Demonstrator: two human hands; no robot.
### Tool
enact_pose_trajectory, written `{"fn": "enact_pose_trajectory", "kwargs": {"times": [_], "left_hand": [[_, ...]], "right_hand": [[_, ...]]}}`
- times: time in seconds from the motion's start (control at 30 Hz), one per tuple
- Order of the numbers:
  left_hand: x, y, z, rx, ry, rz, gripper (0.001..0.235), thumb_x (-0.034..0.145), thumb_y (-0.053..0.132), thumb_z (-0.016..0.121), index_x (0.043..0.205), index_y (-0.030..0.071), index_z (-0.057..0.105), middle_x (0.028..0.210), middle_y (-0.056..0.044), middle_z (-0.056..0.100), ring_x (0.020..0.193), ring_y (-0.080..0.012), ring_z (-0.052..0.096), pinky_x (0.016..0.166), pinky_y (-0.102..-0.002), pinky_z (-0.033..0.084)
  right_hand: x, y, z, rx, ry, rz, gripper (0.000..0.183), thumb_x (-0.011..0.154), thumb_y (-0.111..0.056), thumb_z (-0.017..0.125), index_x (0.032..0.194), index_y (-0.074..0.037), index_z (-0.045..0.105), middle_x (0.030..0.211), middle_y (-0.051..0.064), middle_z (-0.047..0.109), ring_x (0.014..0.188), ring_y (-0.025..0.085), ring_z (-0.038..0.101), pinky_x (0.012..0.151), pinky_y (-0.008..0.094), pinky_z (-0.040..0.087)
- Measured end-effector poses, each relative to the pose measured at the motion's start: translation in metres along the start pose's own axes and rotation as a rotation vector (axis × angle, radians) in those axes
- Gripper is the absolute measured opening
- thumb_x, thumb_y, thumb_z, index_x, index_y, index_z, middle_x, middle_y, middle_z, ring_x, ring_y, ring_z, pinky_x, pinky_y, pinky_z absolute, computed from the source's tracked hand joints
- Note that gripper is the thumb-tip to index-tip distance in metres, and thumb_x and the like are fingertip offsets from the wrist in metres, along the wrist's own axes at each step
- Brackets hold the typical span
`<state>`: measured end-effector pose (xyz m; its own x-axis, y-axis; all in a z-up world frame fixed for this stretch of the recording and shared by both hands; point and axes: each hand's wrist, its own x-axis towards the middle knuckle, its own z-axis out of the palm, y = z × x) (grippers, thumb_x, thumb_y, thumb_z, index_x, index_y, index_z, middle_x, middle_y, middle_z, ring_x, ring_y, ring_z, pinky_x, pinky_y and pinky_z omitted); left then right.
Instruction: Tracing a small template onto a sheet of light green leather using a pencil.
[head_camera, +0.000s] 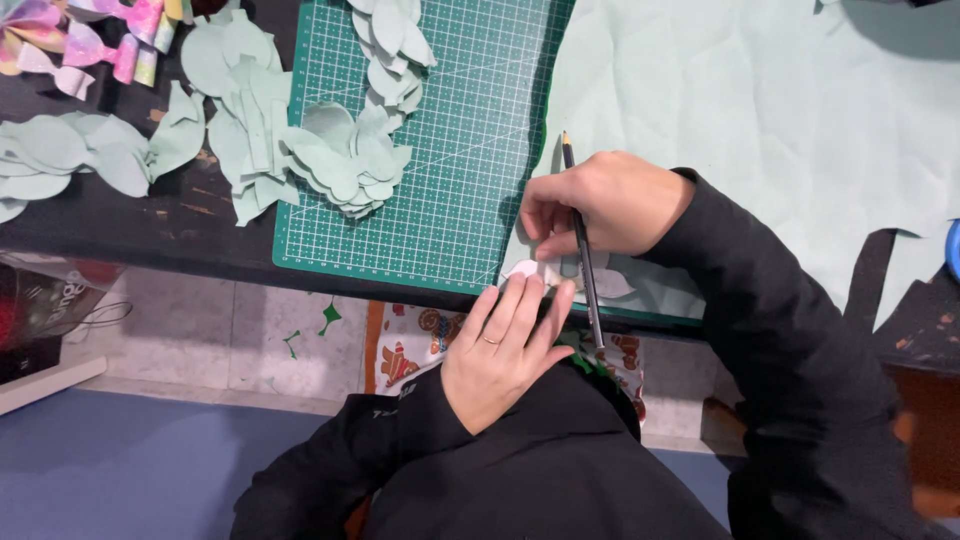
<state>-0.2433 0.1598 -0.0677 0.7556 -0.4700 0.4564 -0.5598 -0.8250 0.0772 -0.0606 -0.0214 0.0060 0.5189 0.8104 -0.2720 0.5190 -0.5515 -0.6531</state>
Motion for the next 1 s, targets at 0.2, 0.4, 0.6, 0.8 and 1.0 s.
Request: {"fn": "enact_pose_trajectory", "kwargs": {"times": [0.2,0.4,0.6,0.8,1.0], "left_hand": [[-0.002,0.001,0.009,-0.052,-0.003,-0.012,0.059,0.105,0.051,0.065,0.150,0.014,0.060,0.152,-0.014,0.049,0.145,-0.0266,0.044,0.124,-0.044,0.033],[0.000,-0.002,0.007,-0.115,-0.004,-0.027,0.059,0.105,0.047,0.069,0.153,0.015,0.057,0.152,-0.012,0.049,0.145,-0.0263,0.045,0.122,-0.043,0.038],[-0.001,0.000,0.009,-0.106,0.004,-0.045,0.059,0.104,0.047,0.070,0.153,0.018,0.056,0.152,-0.012,0.048,0.144,-0.0264,0.046,0.120,-0.044,0.039],[-0.004,0.002,0.007,-0.125,0.000,-0.057,0.055,0.105,0.045,0.069,0.151,0.018,0.057,0.152,-0.012,0.049,0.145,-0.0285,0.045,0.121,-0.045,0.038],[-0.005,0.008,0.010,-0.122,0.007,-0.057,0.055,0.106,0.046,0.069,0.151,0.016,0.058,0.153,-0.011,0.050,0.146,-0.0260,0.045,0.122,-0.043,0.037]], "right_hand": [[-0.014,-0.008,-0.001,-0.093,0.132,-0.033,0.023,0.082,-0.024,0.081,0.096,-0.011,0.069,0.080,0.001,0.074,0.072,0.019,0.075,0.061,0.034,0.057],[-0.089,-0.032,0.025,-0.255,0.449,0.241,0.018,0.090,-0.021,0.079,0.104,-0.011,0.075,0.087,0.003,0.076,0.069,0.017,0.073,0.058,0.031,0.056],[-0.106,-0.040,0.082,0.071,0.720,0.511,0.026,0.086,-0.019,0.083,0.108,-0.008,0.075,0.088,0.004,0.076,0.073,0.013,0.075,0.065,0.027,0.058],[-0.102,-0.045,0.081,0.145,0.759,0.487,0.020,0.089,-0.014,0.080,0.107,-0.006,0.076,0.087,0.005,0.078,0.076,0.011,0.076,0.067,0.025,0.058],[-0.103,-0.046,0.085,0.121,0.771,0.493,0.019,0.088,-0.013,0.081,0.106,-0.006,0.076,0.088,0.005,0.078,0.074,0.011,0.075,0.067,0.024,0.058]]}}
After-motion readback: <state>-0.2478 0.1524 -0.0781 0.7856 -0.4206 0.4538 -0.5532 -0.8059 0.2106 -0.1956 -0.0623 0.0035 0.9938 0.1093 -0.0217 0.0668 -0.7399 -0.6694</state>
